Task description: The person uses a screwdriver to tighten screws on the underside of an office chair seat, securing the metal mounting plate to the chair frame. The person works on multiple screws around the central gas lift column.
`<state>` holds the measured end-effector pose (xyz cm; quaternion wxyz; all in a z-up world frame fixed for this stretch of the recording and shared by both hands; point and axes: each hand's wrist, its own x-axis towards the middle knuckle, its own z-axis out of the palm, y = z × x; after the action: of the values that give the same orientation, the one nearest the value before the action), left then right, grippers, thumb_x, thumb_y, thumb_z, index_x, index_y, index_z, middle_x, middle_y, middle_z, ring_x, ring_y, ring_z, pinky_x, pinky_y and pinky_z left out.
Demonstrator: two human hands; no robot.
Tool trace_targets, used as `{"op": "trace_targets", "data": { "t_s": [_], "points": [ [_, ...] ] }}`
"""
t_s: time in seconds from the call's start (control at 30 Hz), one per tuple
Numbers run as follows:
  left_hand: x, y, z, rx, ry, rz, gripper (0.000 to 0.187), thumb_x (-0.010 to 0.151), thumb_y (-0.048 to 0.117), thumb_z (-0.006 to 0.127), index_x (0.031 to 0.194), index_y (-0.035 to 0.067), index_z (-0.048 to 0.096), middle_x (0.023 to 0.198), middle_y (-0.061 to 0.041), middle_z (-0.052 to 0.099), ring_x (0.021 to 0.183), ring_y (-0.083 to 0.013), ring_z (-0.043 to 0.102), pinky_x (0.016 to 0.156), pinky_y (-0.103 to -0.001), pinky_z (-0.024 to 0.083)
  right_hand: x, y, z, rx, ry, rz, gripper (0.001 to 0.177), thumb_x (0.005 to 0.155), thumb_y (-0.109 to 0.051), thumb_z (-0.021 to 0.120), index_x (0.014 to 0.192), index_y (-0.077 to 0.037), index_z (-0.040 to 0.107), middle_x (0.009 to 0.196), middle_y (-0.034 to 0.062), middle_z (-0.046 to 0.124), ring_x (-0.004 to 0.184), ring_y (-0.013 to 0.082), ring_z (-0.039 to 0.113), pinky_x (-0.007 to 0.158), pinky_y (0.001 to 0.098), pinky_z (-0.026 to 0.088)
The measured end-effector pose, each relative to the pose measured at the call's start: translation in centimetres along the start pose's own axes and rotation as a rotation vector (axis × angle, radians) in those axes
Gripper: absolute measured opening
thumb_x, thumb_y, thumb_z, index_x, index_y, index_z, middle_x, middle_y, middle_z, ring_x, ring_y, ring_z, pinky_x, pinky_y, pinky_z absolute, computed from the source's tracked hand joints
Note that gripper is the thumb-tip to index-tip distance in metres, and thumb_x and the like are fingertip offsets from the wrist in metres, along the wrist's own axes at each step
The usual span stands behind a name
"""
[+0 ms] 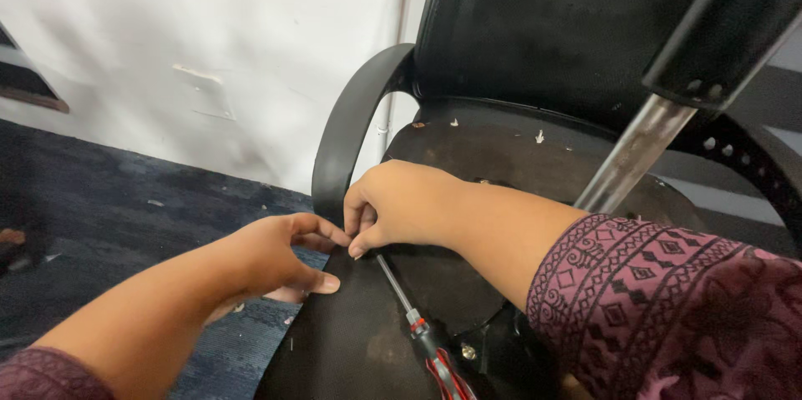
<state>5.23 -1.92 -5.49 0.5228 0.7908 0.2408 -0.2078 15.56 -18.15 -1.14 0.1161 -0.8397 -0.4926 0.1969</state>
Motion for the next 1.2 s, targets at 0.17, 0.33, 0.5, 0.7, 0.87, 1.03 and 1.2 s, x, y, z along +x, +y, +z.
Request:
{"op": "trace_targets", "data": {
  "t_s": [0.17,0.33,0.5,0.7,0.87,1.03,1.2],
  "points": [
    [-0.2,0.0,-0.1,0.02,0.008,0.0,0.058,0.072,0.008,0.087,0.125,0.018,0.068,0.14,-0.001,0.068,0.096,-0.0165,0.074,0.076,-0.029,0.062,0.0,-0.6,-0.1,-0.055,0.01,0.042,0.022,0.071,-0.033,0.085,0.085,-0.016,0.08,0.082,0.0008,0.077,0.076,0.0147,0.074,0.068,0.0316,0.057],
    [-0.2,-0.1,-0.3,0.024,-0.001,0.002,0.058,0.07,0.008,0.088,0.123,0.018,0.068,0.138,0.001,0.069,0.104,-0.0158,0.074,0.08,-0.031,0.061,0.0,-0.4,-0.3,-0.067,-0.014,0.093,0.021,0.071,-0.033,0.085,0.082,-0.016,0.079,0.079,0.0001,0.077,0.075,0.0134,0.074,0.068,0.0307,0.057],
    [0.0,0.0,-0.2,0.057,0.013,-0.002,0.058,0.07,0.01,0.089,0.124,0.02,0.068,0.136,0.002,0.07,0.105,-0.016,0.072,0.082,-0.031,0.06,0.3,0.4,0.1,-0.034,-0.002,0.014,0.019,0.071,-0.028,0.083,0.085,-0.017,0.08,0.079,-0.0024,0.077,0.074,0.0114,0.073,0.067,0.0293,0.056],
    [-0.1,0.2,-0.2,0.045,0.007,-0.021,0.058,0.07,0.01,0.089,0.123,0.019,0.067,0.135,0.002,0.07,0.105,-0.0155,0.072,0.082,-0.03,0.06,0.2,0.7,0.0,0.077,-0.047,-0.043,0.026,0.071,-0.021,0.082,0.096,-0.018,0.077,0.077,-0.0023,0.076,0.071,0.0118,0.072,0.065,0.0292,0.056],
    [-0.5,0.5,-0.1,0.071,0.023,-0.036,0.058,0.071,0.011,0.089,0.124,0.02,0.068,0.136,0.001,0.069,0.105,-0.0153,0.072,0.082,-0.03,0.06,0.3,0.3,0.2,0.005,-0.05,0.071,0.017,0.076,-0.025,0.081,0.09,-0.016,0.079,0.08,-0.0009,0.078,0.075,0.0122,0.074,0.068,0.0291,0.055],
    [-0.6,0.7,-0.1,0.092,0.029,-0.05,0.055,0.071,0.013,0.089,0.122,0.02,0.069,0.134,0.002,0.072,0.104,-0.0193,0.072,0.083,-0.031,0.058,0.0,0.1,-0.1,0.03,-0.047,-0.099,0.019,0.072,-0.021,0.079,0.091,-0.02,0.082,0.089,-0.0048,0.078,0.081,0.0102,0.074,0.071,0.0285,0.057],
    [-0.6,0.5,-0.2,0.06,0.012,-0.017,0.054,0.072,0.012,0.088,0.121,0.02,0.069,0.134,0.002,0.071,0.105,-0.0126,0.072,0.084,-0.03,0.06,-0.1,-0.1,-0.1,0.008,-0.037,0.056,0.025,0.073,-0.028,0.083,0.096,-0.019,0.076,0.086,0.0002,0.077,0.08,0.0148,0.074,0.072,0.0313,0.056]
  ]
}}
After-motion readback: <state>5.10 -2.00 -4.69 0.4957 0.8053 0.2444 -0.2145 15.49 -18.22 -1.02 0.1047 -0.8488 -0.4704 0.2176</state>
